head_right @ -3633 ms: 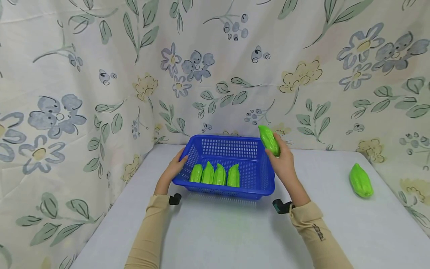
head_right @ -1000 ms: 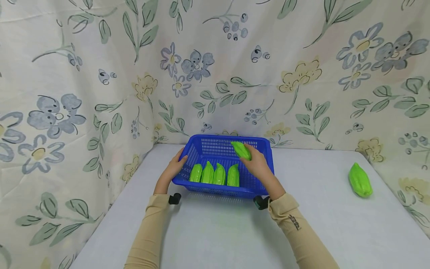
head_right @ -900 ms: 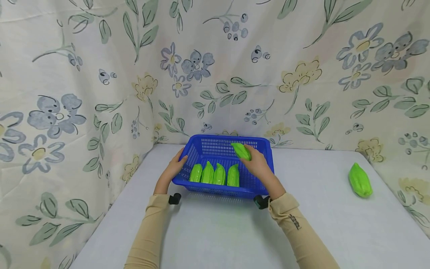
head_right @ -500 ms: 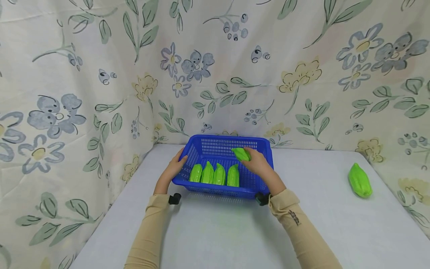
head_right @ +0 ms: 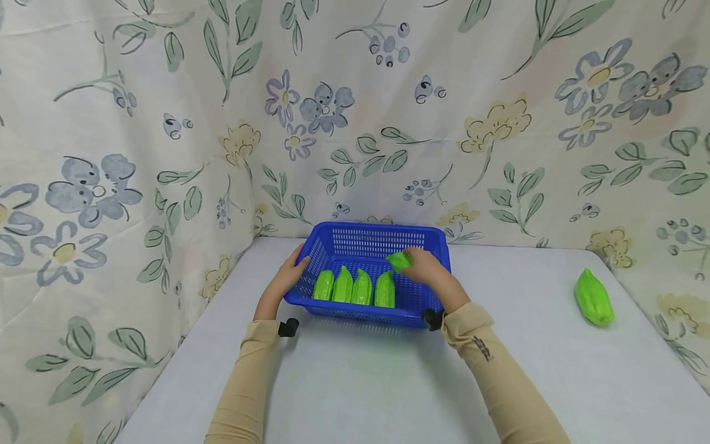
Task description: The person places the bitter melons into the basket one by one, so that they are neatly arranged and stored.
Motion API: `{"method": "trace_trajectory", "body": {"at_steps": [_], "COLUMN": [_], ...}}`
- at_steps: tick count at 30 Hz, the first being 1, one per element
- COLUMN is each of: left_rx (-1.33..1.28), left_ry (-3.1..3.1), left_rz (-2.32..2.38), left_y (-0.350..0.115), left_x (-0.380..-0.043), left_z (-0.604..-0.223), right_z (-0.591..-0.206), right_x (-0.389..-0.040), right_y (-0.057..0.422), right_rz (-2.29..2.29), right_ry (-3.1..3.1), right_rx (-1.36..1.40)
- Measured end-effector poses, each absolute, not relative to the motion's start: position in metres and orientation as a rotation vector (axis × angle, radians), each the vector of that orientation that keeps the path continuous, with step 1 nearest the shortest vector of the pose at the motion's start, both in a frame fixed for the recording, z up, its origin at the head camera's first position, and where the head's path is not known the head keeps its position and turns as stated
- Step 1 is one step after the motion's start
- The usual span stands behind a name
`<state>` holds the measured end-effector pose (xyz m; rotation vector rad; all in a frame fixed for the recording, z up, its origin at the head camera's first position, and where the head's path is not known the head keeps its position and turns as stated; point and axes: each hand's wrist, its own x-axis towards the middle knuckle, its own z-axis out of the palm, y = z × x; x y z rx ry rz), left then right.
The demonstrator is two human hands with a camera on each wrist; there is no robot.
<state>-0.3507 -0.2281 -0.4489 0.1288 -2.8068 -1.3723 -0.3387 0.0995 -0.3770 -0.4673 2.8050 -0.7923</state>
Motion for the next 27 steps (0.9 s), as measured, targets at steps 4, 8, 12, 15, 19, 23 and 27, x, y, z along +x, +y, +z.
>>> {"method": "trace_trajectory", "body": {"at_steps": [4, 8, 12, 15, 19, 23, 27], "left_rx": [0.132, 0.136, 0.134, 0.132, 0.136, 0.134, 0.129], "left_ry": [-2.810, -2.809, -2.812, -2.813, -2.812, -2.811, -2.811], "left_rz": [-1.379, -1.393, -1.386, -1.383, -1.389, -1.384, -1.387], "left_y": [-0.228, -0.227, -0.228, -0.228, -0.227, -0.227, -0.227], "left_x": [-0.351, -0.351, -0.350, -0.349, -0.349, -0.350, -0.350], "left_z": [-0.450, -0.449, -0.448, -0.447, -0.448, -0.448, -0.448], "right_z": [-0.377, -0.374, -0.370, -0.367, -0.365, -0.364, -0.362], "right_x": [-0.340, -0.340, -0.341, -0.341, -0.342, -0.343, -0.344], "right_y": [0.098, 0.097, 0.096, 0.095, 0.093, 0.092, 0.091], "right_rz": [-0.760, -0.722, -0.645, -0.594, -0.560, -0.560, -0.563], "right_ry": [2.789, 2.772, 2.752, 2.742, 2.723, 2.679, 2.617], "right_rx": [-0.445, -0.443, -0.467, -0.490, -0.495, -0.469, -0.420]}}
